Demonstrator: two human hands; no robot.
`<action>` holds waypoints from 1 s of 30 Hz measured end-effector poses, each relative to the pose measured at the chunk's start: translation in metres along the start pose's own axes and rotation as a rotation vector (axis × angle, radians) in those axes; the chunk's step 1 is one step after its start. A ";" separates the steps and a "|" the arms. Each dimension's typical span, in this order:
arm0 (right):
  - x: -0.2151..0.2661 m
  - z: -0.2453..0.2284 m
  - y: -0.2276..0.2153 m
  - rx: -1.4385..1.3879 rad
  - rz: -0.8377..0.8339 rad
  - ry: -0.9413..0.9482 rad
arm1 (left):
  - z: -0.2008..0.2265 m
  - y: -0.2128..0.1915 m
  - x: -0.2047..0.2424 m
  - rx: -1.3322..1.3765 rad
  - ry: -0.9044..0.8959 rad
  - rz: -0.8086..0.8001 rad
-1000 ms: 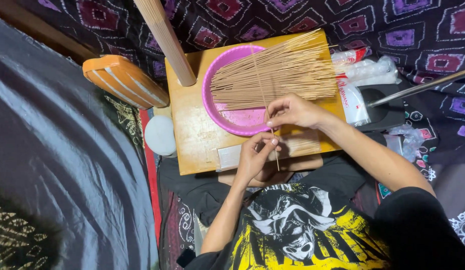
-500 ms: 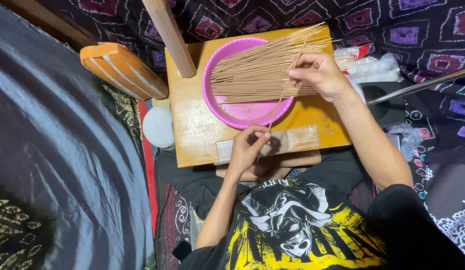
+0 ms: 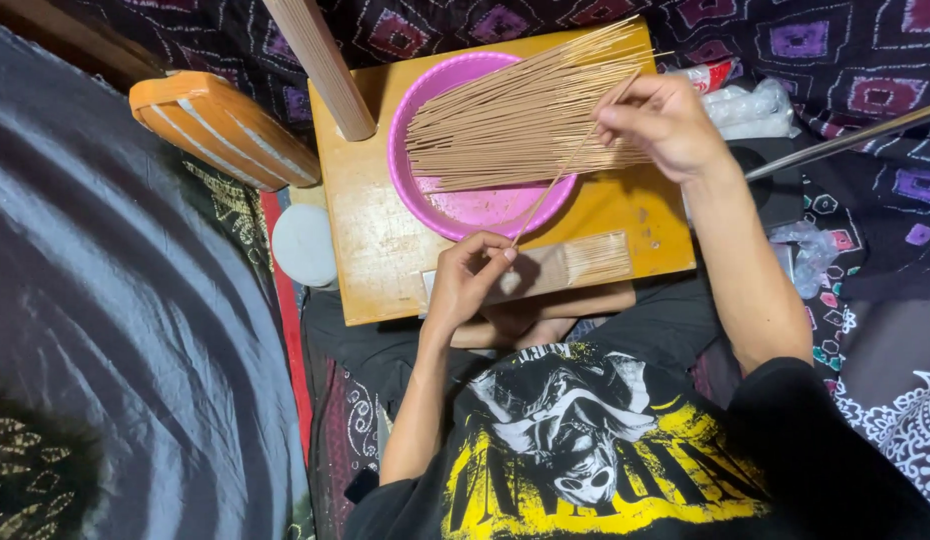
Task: The person organizes incense sticks from a bowl and places them into clear plastic sleeves.
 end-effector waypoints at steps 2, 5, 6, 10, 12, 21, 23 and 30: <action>0.004 -0.004 -0.018 -0.016 0.032 -0.016 | 0.001 -0.003 0.003 0.029 -0.013 0.010; 0.005 0.007 -0.018 -0.052 0.064 -0.028 | 0.003 -0.008 0.004 0.047 -0.022 0.030; 0.005 0.016 -0.014 -0.076 0.069 -0.022 | 0.005 -0.009 0.004 0.038 -0.021 0.033; 0.011 0.043 0.056 0.011 -0.051 0.064 | 0.008 0.000 -0.003 -0.002 -0.020 0.014; 0.016 0.059 0.098 0.014 -0.229 0.162 | 0.012 0.004 -0.006 0.034 -0.021 0.008; 0.001 0.028 0.027 -0.066 -0.073 0.081 | 0.012 0.005 0.006 0.053 -0.025 -0.056; 0.006 0.003 0.026 -0.071 -0.068 0.031 | 0.011 0.006 0.006 0.108 -0.058 -0.085; 0.011 0.039 0.069 -0.012 -0.109 0.064 | 0.008 0.017 -0.005 0.083 -0.016 -0.062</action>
Point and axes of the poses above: each hand's wrist, its own x-axis away from the middle knuckle, its own y-axis out of the palm, z = x × y, the point moved 7 cm from there along -x, towards the middle knuckle, and after that the axes turned 13 degrees about -z, right-handed, at the moved point
